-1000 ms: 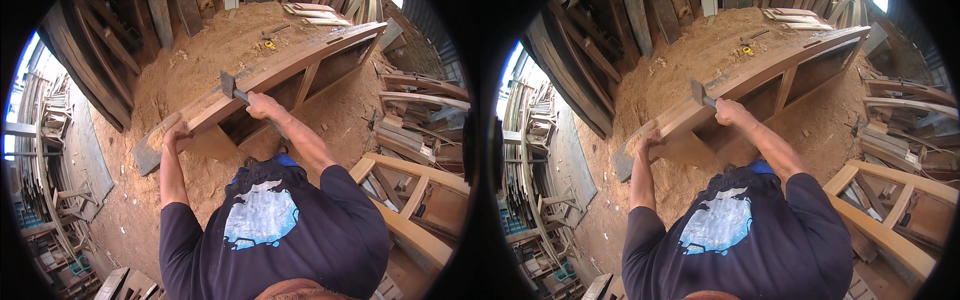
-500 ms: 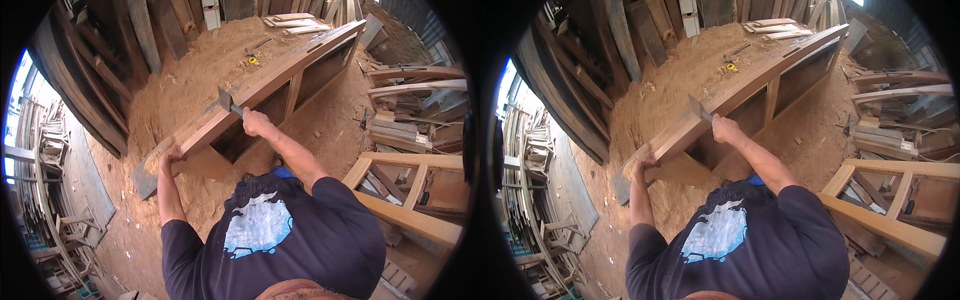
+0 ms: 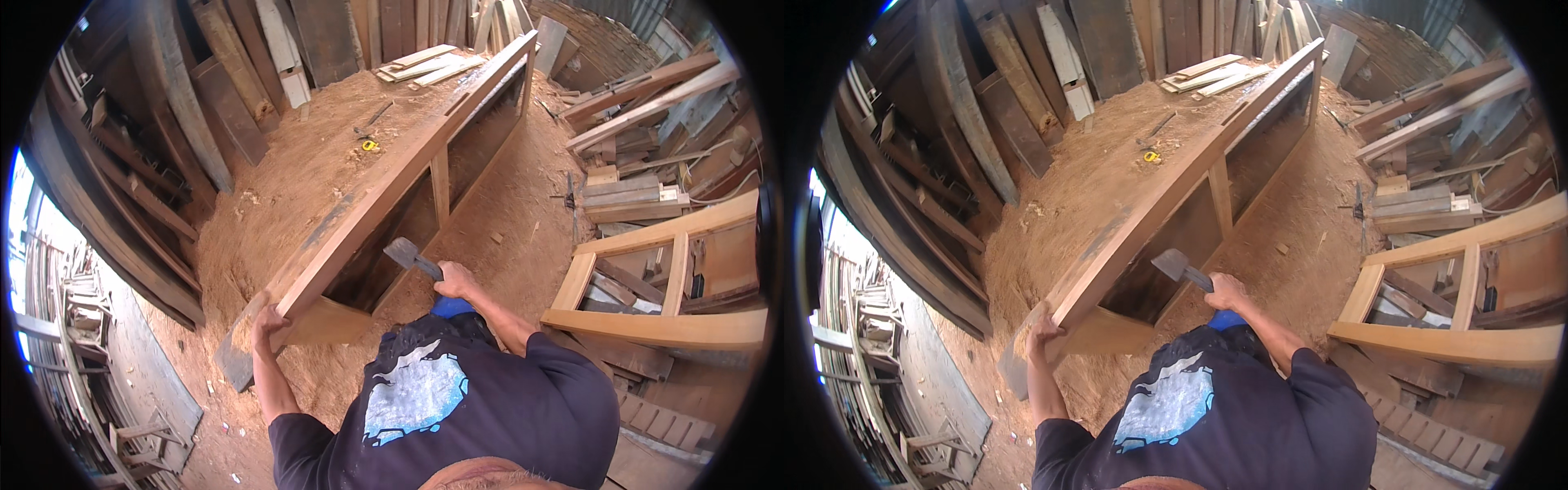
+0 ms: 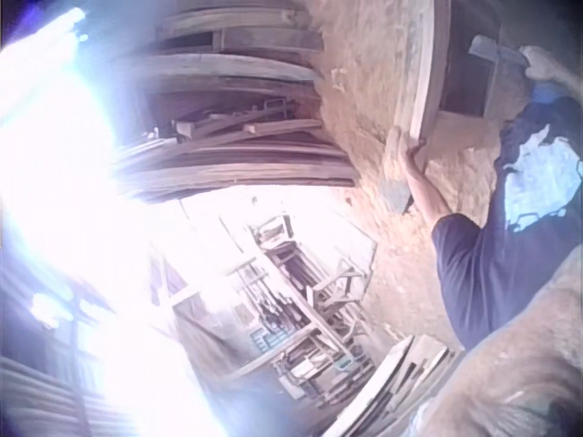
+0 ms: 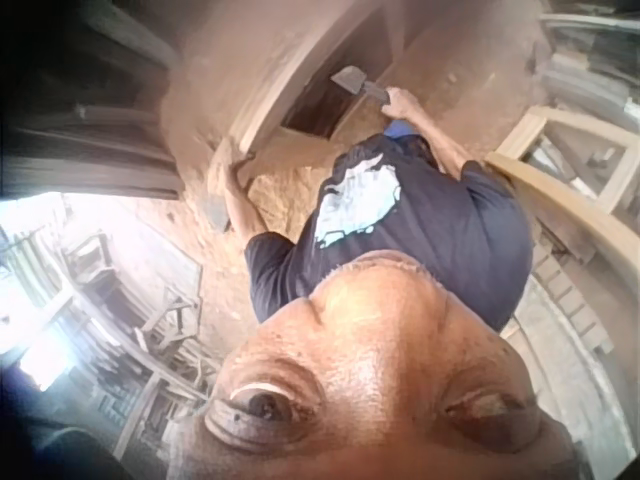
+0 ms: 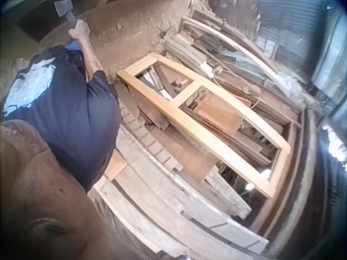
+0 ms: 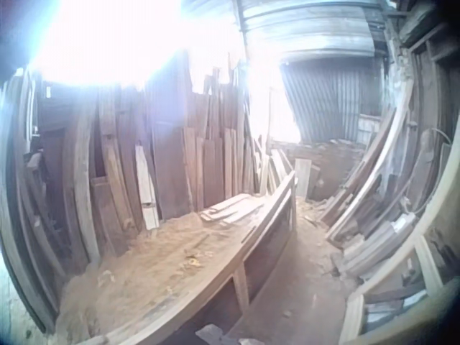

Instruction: The person assembles a wooden frame by hand, fitting planks into a rectangular structure and using a hammer to secure joints. The person adjusts and aligns the pieces to form a stable frame.

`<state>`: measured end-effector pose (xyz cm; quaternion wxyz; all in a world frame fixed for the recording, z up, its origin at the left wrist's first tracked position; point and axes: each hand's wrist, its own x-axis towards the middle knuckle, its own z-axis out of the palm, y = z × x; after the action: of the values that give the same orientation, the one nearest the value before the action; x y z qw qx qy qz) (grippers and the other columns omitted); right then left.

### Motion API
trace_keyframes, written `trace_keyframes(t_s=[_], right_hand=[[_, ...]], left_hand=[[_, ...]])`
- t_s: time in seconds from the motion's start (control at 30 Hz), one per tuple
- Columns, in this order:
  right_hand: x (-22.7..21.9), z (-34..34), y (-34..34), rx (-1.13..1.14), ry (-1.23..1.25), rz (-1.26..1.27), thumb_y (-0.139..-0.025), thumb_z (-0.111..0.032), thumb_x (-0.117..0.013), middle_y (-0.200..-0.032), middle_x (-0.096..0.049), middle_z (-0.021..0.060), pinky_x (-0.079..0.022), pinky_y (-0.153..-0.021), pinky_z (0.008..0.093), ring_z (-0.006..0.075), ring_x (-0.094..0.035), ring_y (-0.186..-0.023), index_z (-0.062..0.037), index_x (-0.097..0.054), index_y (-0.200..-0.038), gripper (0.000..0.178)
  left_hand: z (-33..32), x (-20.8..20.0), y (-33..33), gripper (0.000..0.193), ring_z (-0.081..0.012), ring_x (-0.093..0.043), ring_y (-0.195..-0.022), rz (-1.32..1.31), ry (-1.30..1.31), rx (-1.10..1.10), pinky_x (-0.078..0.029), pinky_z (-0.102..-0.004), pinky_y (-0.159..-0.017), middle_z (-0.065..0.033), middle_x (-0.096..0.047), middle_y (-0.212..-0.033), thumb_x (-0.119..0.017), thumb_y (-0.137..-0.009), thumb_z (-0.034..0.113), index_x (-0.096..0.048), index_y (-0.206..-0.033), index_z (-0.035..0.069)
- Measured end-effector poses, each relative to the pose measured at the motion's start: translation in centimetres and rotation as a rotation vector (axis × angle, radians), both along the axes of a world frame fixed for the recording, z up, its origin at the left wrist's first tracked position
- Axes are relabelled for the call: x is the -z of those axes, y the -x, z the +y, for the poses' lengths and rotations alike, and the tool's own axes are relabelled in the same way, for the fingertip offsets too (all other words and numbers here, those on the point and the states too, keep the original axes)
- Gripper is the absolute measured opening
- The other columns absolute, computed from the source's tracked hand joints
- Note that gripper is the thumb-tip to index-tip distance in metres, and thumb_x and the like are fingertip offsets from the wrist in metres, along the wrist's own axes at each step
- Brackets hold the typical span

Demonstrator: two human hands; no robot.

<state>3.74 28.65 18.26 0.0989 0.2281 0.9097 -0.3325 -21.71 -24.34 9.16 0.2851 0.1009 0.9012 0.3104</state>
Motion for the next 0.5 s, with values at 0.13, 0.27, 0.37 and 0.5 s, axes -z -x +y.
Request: trace_keyframes(t_s=[0.13, 0.27, 0.37, 0.5], right_hand=[[2.0, 3.6, -2.4, 0.016, 0.046, -0.361, -0.069, -0.018, -0.064, -0.109, -0.067, 0.0306, -0.052, -0.090, 0.0493, 0.0436, -0.064, -0.108, 0.0038, -0.070, -0.104, 0.041], [5.1, 5.3, -3.3, 0.074, 0.053, -0.399, -0.064, -0.015, -0.063, -0.099, -0.068, 0.0298, -0.053, -0.083, 0.0480, 0.0418, -0.067, -0.100, 0.0049, -0.069, -0.090, 0.033], [6.1, 7.1, -1.8, 0.057, 0.045, -0.339, -0.063, -0.018, -0.064, -0.088, -0.070, 0.0284, -0.055, -0.077, 0.0471, 0.0406, -0.070, -0.091, 0.0051, -0.069, -0.081, 0.029], [6.0, 11.0, 3.3, -0.115, 0.184, -0.379, -0.069, -0.024, -0.068, -0.101, -0.069, 0.0280, -0.054, -0.082, 0.0467, 0.0387, -0.069, -0.098, 0.0063, -0.070, -0.093, 0.039]], left_hand=[[6.5, -8.0, -1.0, 0.070, -0.0312, -0.068, -0.102, 0.004, 0.447, 0.176, -0.053, -0.0394, -0.088, -0.0205, -0.071, -0.109, -0.082, -0.062, 0.041, -0.065, -0.119, 0.005], [14.5, -11.3, 0.4, 0.079, -0.0332, -0.065, -0.111, 0.082, 0.287, 0.202, -0.051, -0.0399, -0.095, -0.0205, -0.068, -0.119, -0.084, -0.067, 0.046, -0.059, -0.129, 0.005], [22.6, -10.9, 3.0, 0.078, -0.0321, -0.065, -0.111, 0.038, 0.130, 0.189, -0.051, -0.0416, -0.096, -0.0198, -0.067, -0.119, -0.083, -0.071, 0.047, -0.058, -0.130, 0.003], [35.6, -9.6, 6.9, 0.074, -0.0335, -0.065, -0.109, 0.179, 0.081, 0.280, -0.052, -0.0418, -0.093, -0.0207, -0.067, -0.117, -0.081, -0.072, 0.049, -0.060, -0.125, 0.003]])
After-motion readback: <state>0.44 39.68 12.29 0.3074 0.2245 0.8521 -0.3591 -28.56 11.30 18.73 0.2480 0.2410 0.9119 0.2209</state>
